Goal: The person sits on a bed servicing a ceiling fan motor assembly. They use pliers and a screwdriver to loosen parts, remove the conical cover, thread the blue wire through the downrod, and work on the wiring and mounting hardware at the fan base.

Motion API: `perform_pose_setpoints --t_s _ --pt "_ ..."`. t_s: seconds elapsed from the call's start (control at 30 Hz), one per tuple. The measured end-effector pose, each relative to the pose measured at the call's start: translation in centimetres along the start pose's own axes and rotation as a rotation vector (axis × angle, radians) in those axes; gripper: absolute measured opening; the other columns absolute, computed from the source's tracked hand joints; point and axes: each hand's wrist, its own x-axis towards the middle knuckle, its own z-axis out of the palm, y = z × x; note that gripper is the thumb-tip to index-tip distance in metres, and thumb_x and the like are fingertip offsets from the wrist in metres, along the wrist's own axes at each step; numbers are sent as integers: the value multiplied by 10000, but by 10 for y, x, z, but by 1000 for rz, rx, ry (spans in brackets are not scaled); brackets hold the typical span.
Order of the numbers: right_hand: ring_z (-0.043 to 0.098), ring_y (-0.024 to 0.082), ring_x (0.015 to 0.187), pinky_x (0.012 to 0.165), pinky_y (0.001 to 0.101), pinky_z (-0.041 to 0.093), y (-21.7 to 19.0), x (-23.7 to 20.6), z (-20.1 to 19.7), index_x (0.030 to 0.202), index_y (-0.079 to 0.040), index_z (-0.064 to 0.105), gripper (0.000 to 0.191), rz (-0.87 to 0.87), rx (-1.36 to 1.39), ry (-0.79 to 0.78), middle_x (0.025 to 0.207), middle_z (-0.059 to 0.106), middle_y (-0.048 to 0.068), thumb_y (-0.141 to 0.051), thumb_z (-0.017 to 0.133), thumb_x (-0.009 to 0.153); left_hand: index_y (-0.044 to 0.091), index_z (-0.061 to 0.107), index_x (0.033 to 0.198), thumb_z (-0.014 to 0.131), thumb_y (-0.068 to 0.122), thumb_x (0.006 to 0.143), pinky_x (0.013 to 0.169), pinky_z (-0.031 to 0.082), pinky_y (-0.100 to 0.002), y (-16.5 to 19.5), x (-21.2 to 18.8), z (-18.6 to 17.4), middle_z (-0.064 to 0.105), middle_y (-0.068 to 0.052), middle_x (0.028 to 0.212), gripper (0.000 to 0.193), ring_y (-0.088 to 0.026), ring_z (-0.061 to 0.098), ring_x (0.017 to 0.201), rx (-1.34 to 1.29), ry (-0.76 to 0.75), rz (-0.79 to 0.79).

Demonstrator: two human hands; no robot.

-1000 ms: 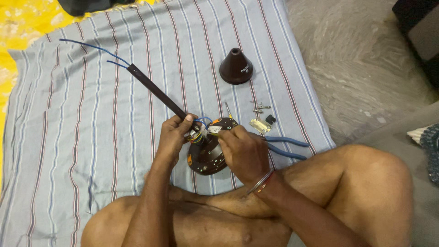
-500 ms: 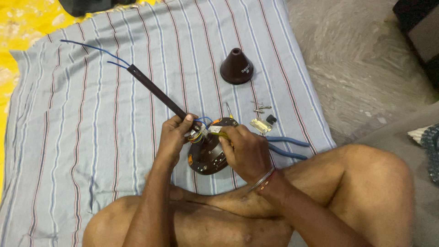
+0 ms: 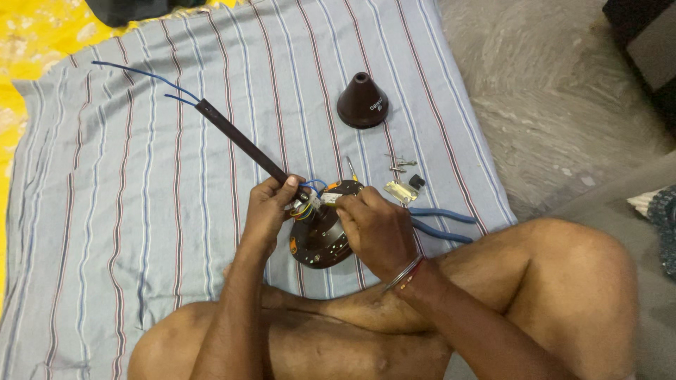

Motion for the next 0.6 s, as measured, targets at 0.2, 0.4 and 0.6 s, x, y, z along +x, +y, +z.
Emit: perform_pose_setpoints --t_s 0.2,0.4,0.6 --pt "689 288 733 631 415 546 -4 2 1 1002 -84 748 140 -52 14 -16 867 630 97 -63 715 867 75 717 1035 616 335 996 643 525 -298 0 2 -3 759 -31 890 282 -124 688 779 14 7 6" --pt "682 302 737 602 426 538 -1 5 -4 1037 -50 714 192 -46 -67 -64 857 621 113 -140 748 871 58 720 1039 611 325 999 648 546 -312 1 1 0 755 -50 879 291 -139 697 781 -5 5 12" --pt "674 280 741 634 411 543 -4 5 0 1030 -81 730 138 -66 3 -32 836 598 100 -87 713 894 42 717 1045 612 314 1003 666 558 -323 5 -2 1 753 -52 878 294 -143 692 783 -2 7 12"
